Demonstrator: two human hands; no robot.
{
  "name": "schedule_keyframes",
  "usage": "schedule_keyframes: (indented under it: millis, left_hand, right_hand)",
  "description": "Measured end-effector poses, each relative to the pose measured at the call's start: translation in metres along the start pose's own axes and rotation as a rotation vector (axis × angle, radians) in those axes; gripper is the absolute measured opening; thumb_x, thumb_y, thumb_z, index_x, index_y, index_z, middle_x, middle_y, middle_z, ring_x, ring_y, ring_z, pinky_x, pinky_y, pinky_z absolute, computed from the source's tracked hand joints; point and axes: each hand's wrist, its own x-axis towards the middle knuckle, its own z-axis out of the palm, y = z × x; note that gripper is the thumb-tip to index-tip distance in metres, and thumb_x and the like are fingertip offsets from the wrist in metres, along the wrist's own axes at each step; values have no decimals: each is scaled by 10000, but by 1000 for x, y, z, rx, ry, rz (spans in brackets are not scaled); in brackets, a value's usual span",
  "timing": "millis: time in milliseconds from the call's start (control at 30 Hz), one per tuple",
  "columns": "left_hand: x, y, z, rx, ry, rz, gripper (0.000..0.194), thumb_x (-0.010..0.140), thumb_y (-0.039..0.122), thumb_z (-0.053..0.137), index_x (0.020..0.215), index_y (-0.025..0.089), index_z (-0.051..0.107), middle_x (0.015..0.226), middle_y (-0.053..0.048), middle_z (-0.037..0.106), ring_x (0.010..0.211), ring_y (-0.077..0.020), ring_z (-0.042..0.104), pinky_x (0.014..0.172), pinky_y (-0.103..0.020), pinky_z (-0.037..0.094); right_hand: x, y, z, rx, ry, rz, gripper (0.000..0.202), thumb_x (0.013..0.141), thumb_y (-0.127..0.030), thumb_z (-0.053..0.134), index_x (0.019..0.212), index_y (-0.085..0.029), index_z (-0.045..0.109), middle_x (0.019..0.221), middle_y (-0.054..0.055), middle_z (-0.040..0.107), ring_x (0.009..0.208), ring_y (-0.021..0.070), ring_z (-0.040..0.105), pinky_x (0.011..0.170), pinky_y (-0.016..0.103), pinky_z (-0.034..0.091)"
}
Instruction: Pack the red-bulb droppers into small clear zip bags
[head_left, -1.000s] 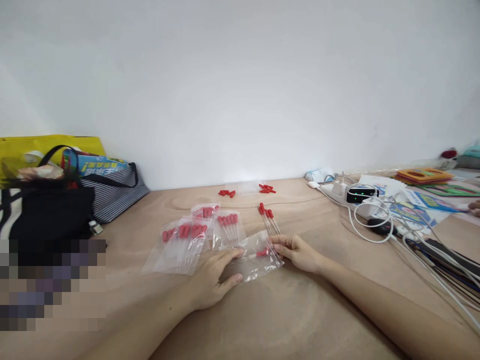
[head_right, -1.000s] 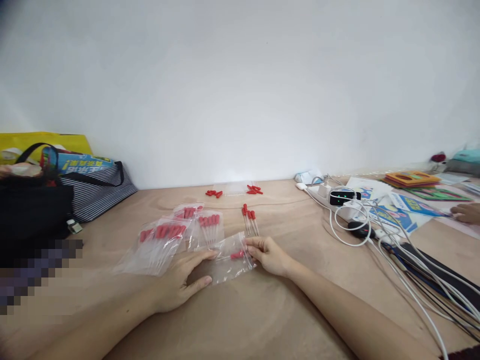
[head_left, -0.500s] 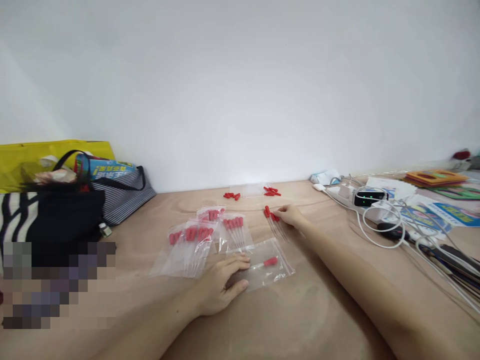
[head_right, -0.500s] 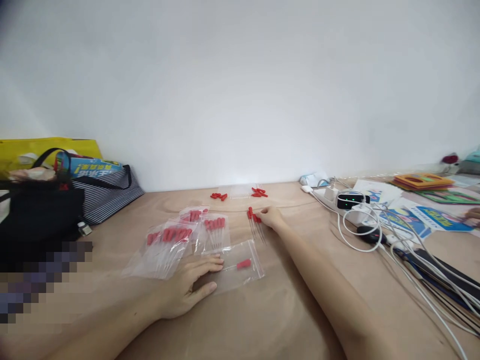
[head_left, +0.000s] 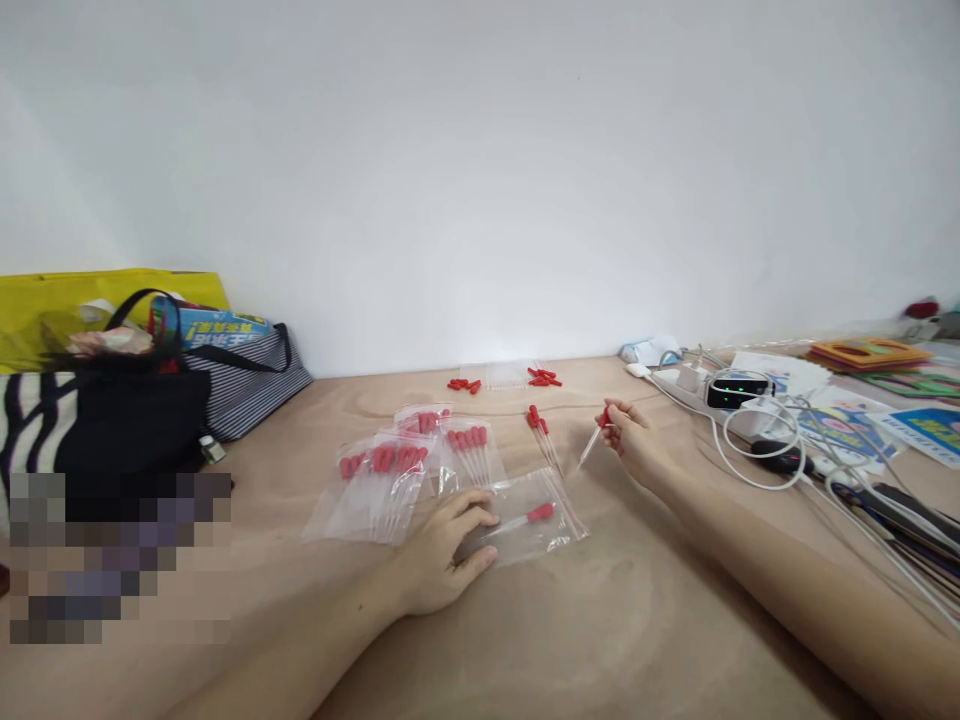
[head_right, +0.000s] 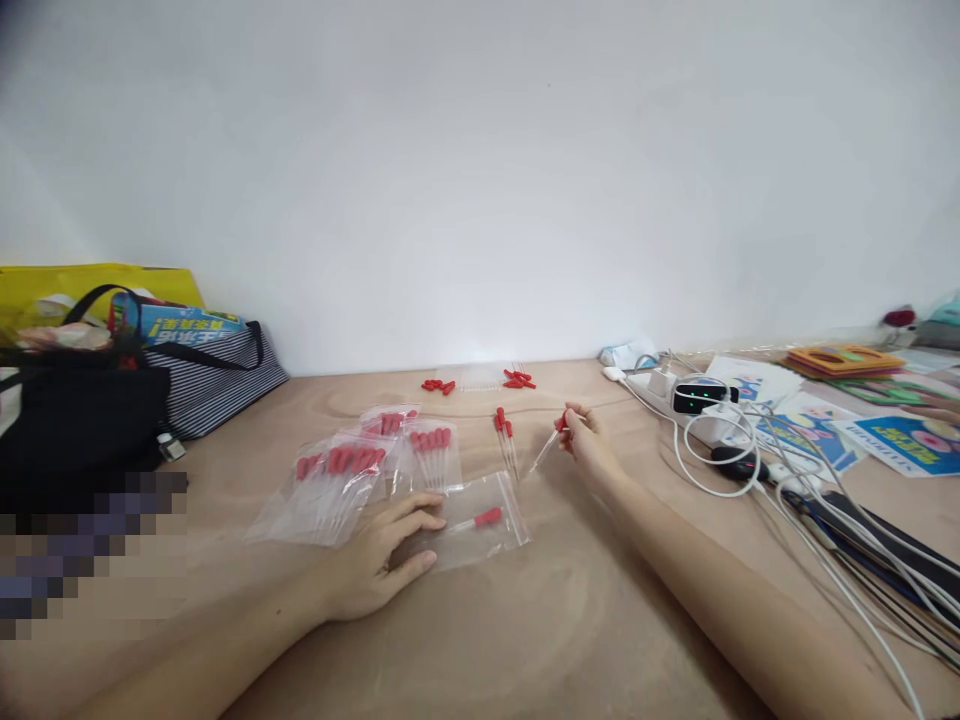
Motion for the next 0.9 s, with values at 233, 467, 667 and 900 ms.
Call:
schedule_keyframes:
  millis: [233,467,667,900]
  left_hand:
    - [0,2,-7,57,-62,-13,291,792,253,462,1079,244,506,1231,-39,461,1118,-228,437,945,-406,346]
    - [-4,-5,-5,78,-56,-34,496,761,302,502,1231,252,352,1268,-49,431,1140,-258,407,949,-438,328]
    - [-3,-3,-6,78,-75,-28,501,778,315,488,1248,262,319,1292,-47,406,1150,-245,399,951,-424,329]
    - [-3,-1,-6,77,-59,-23,463,769,304,499,1210,240,377,1258,-58,448,1129,-243,425,939,-422,343]
  right_hand:
    - [-39,11,1,254,7,25,280,623,-408,633,765,-217,486,622,-22,535,489,91,489,444,221,433]
    - [-60,8,14,320,-187,182,279,610,-345,680,757,-198,494,678,-2,591,586,113,579,575,249,492]
    - [-76,3,18,3,-536,167,334,586,-423,688,749,-177,531,550,-50,536,408,60,456,416,194,376]
    - [-72,10,17,-349,-626,-72,346,653,-475,591,581,-137,595,629,5,554,555,87,469,496,196,357]
